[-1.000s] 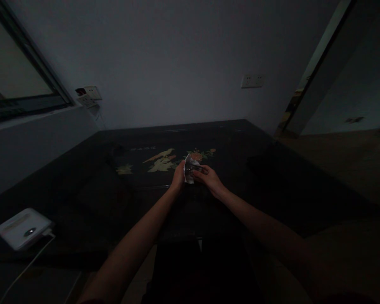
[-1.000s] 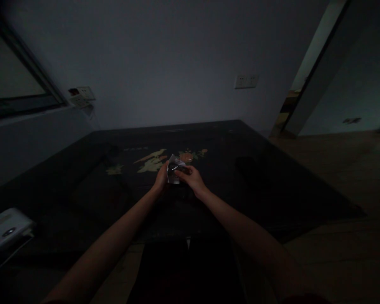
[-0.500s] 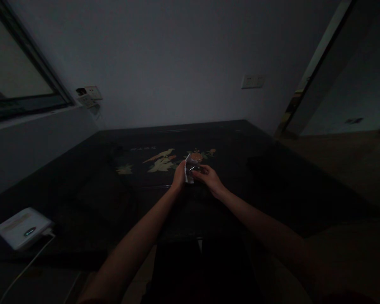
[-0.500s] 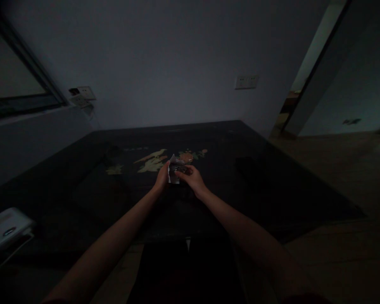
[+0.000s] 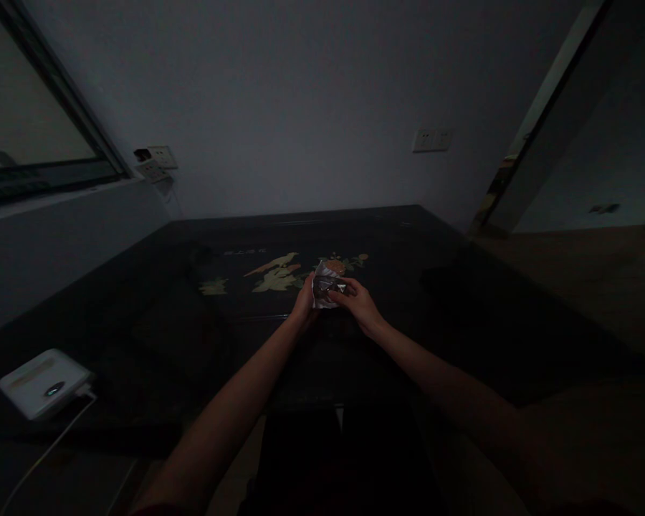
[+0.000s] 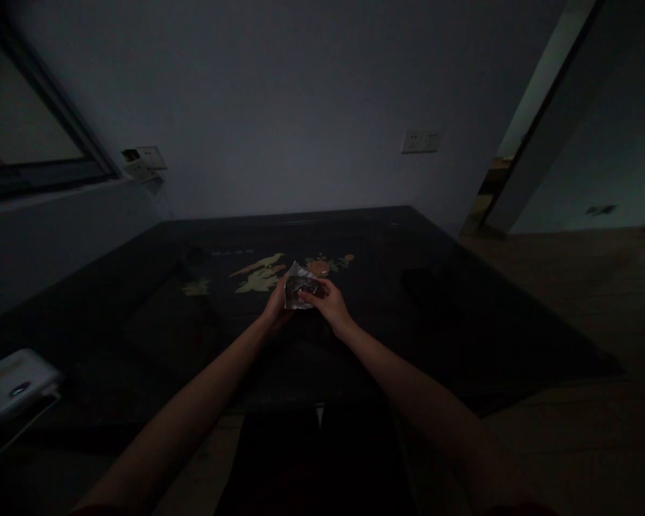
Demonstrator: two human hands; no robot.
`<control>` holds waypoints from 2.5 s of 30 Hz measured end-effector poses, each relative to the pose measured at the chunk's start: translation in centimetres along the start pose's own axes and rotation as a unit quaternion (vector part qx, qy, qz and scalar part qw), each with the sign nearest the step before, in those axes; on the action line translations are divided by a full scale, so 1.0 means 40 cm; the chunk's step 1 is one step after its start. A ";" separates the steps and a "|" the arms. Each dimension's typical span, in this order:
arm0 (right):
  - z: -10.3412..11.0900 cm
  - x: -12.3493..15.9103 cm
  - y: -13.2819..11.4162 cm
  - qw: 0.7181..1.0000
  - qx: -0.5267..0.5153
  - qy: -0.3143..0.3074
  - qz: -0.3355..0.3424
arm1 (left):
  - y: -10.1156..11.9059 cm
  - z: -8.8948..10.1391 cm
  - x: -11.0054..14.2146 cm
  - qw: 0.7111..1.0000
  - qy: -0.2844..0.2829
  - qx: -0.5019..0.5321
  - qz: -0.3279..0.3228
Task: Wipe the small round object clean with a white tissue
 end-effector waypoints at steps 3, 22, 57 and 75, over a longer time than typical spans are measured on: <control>0.000 0.000 -0.003 1.000 0.005 0.004 0.008 | -0.005 -0.002 -0.003 1.000 -0.009 0.020 0.015; 0.000 0.000 0.000 1.000 0.011 0.003 0.014 | 0.059 0.008 0.014 0.980 0.006 -0.120 -0.158; -0.003 -0.002 0.019 0.999 -0.025 -0.014 -0.040 | 0.003 0.019 0.003 0.999 0.037 -0.001 -0.026; 0.009 -0.007 0.023 0.999 0.032 0.030 -0.027 | 0.110 -0.041 0.078 0.845 -0.068 -0.392 -0.357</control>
Point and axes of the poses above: each hand's wrist, its own x-axis away from the middle knuckle, its own z-axis out of the back of the hand, y = z × x, the point moved 6 cm from there along -x, towards the middle knuckle, and after that the axes turned 7 degrees about -z, right-handed, at the moved point
